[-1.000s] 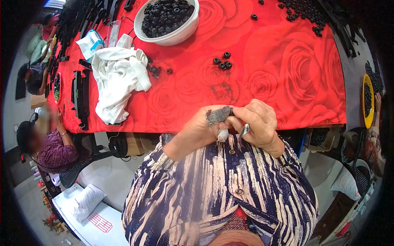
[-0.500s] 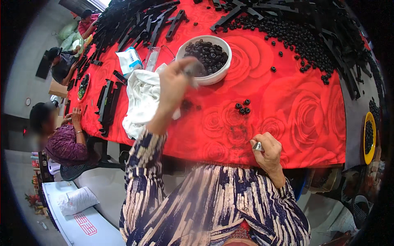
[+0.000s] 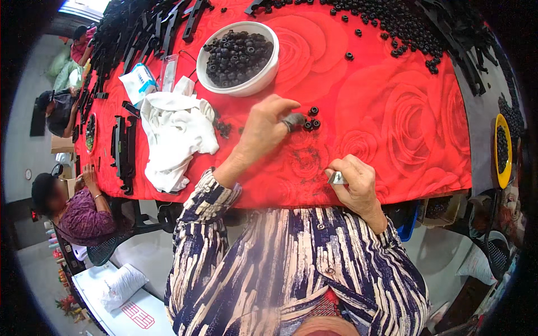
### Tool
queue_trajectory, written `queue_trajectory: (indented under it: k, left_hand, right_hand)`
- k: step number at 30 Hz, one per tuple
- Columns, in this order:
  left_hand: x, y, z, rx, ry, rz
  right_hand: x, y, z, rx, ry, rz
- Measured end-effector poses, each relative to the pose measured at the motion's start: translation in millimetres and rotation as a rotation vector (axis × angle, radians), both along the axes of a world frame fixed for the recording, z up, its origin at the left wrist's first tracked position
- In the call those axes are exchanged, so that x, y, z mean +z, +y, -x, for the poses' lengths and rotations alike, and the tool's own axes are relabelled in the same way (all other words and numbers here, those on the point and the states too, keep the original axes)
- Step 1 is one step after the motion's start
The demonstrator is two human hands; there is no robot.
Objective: The person picks up small plastic pieces and trims them using a small blade.
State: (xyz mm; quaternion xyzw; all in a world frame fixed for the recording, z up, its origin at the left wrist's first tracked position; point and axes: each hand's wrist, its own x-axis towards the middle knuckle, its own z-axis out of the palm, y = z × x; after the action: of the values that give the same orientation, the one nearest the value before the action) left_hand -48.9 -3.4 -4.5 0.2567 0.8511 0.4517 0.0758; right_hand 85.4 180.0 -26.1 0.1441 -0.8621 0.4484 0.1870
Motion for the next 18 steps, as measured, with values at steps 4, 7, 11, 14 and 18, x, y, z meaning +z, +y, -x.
queue_trajectory:
  k: [4,7,11,14,18]
  left_hand:
    - [-2.7,4.6,-2.7,-0.114,-0.074,0.035]
    - [-5.9,3.2,1.0,-0.153,-0.045,0.042]
    - [-6.0,3.1,7.0,-0.182,0.013,0.109]
    - [-7.3,-0.6,7.4,-0.224,0.116,0.145]
    - [-3.1,-4.5,-2.1,-0.172,-0.012,0.199]
  right_hand:
    - [-2.8,0.7,-1.1,-0.01,0.015,0.02]
    - [-3.7,0.6,-0.2,-0.014,0.011,0.031]
    - [-2.7,2.0,0.1,-0.007,0.0,0.031]
    - [-4.2,2.2,0.2,-0.008,0.001,0.022]
    - [-5.0,3.2,0.0,-0.002,0.0,0.024]
